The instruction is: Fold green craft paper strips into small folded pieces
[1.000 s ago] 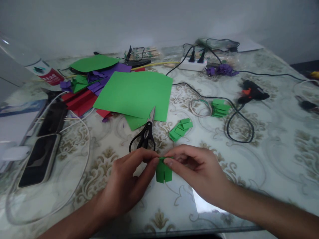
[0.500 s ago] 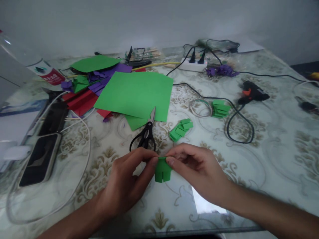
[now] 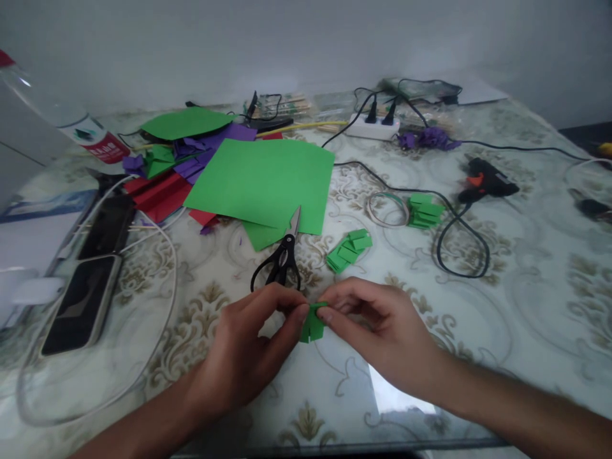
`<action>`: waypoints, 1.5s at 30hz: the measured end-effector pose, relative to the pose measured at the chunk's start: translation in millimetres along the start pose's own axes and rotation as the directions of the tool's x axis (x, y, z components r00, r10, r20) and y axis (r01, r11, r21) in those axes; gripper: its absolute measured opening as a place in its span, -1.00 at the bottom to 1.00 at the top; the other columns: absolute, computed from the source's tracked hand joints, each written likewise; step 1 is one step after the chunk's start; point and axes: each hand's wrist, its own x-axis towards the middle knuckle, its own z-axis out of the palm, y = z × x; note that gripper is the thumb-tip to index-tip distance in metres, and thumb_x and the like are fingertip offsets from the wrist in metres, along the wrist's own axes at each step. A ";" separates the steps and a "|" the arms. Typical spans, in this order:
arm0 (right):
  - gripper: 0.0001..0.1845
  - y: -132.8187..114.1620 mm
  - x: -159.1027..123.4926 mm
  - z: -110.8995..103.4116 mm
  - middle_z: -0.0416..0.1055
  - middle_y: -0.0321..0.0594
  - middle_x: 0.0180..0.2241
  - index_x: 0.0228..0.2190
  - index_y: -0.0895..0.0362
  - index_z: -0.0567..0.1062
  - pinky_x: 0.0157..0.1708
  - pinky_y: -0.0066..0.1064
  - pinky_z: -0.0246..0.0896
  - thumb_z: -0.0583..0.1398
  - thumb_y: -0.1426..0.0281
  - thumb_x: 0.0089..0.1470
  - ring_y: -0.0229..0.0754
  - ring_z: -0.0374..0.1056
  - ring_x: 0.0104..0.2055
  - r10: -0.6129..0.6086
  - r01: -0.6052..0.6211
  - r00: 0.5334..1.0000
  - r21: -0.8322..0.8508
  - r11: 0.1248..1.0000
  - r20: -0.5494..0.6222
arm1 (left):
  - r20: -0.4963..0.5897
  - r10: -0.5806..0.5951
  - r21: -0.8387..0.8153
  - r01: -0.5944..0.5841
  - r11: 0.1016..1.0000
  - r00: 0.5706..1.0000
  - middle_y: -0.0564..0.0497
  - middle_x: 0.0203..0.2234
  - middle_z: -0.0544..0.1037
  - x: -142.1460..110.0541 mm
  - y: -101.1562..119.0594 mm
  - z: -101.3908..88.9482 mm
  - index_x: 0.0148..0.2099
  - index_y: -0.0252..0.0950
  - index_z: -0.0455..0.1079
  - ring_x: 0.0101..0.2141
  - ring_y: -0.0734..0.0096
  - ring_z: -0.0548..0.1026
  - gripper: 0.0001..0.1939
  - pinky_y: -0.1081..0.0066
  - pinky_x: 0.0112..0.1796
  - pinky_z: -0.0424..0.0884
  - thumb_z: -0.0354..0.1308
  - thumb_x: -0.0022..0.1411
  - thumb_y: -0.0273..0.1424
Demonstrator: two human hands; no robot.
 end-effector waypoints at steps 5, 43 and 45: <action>-0.92 -0.1 1.3 0.1 0.63 -0.22 -0.37 -0.27 0.14 0.60 -0.28 -0.46 0.48 0.34 0.39 0.16 -0.24 0.57 -0.32 0.019 -0.022 0.999 0.069 0.997 0.036 | -0.022 0.008 0.005 -0.007 1.000 1.000 0.07 -0.43 0.63 0.9 0.9 -0.6 -0.20 -0.23 0.47 -0.47 0.47 0.58 -0.92 0.49 -0.40 0.53 0.19 0.36 -0.51; -0.92 -1.0 -5.7 -4.4 0.58 -0.24 -0.36 -0.29 0.10 0.62 -0.37 -0.49 0.40 0.28 0.41 0.25 -0.22 0.48 -0.32 -0.136 0.145 0.989 -0.156 0.977 0.066 | 0.052 0.107 0.037 -0.109 0.993 0.993 0.09 -0.46 0.59 2.4 -0.7 -0.3 -0.23 -0.24 0.44 -0.45 0.48 0.57 -0.90 0.53 -0.39 0.48 0.20 0.32 -0.55; -0.92 -1.9 -5.8 -4.8 0.58 -0.24 -0.36 -0.29 0.10 0.61 -0.40 -0.50 0.39 0.28 0.40 0.25 -0.22 0.48 -0.32 -0.122 0.130 0.990 -0.134 0.982 0.066 | 0.050 0.134 0.052 -0.136 0.989 0.990 0.11 -0.47 0.58 2.8 -0.6 -1.3 -0.24 -0.25 0.43 -0.47 0.52 0.55 -0.89 0.56 -0.41 0.46 0.20 0.31 -0.57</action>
